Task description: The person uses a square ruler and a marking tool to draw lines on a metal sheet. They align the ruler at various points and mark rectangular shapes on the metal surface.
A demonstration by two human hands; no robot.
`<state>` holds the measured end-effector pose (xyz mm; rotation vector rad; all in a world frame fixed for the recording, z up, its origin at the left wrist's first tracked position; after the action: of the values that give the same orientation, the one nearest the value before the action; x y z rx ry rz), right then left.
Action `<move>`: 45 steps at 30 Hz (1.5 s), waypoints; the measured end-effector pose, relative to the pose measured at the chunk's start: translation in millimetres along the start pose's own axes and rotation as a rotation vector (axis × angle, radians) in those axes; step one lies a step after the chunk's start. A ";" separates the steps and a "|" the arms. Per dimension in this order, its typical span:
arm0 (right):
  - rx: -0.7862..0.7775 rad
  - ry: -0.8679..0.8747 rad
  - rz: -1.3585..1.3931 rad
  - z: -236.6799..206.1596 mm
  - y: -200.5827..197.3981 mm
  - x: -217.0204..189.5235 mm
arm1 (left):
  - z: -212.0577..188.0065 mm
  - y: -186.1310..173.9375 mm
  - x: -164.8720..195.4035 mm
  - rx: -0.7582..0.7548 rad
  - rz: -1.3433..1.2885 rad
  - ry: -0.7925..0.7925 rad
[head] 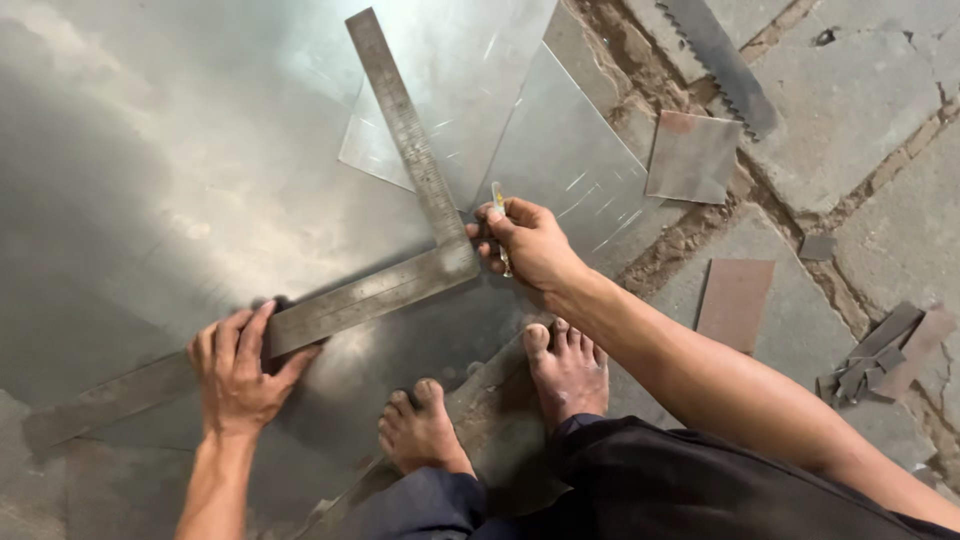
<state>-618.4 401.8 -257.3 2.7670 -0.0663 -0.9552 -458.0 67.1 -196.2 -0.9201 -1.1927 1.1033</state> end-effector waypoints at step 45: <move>-0.139 -1.362 -1.403 -56.3 99.3 -37.2 | -20.6 5.2 -37.1 0.082 0.144 0.011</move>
<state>-610.5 319.4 -170.3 1.1458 1.6811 -2.6289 -439.2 32.5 -213.1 -0.9586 -1.0768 1.2515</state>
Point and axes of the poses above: each hand's wrist, its own z-axis towards the middle knuckle, its own y-axis out of the palm, x = y × z, the point moved 10 cm from there along z, towards the middle knuckle, and after that the axes turned 5 degrees about x, right-handed, at the moved point
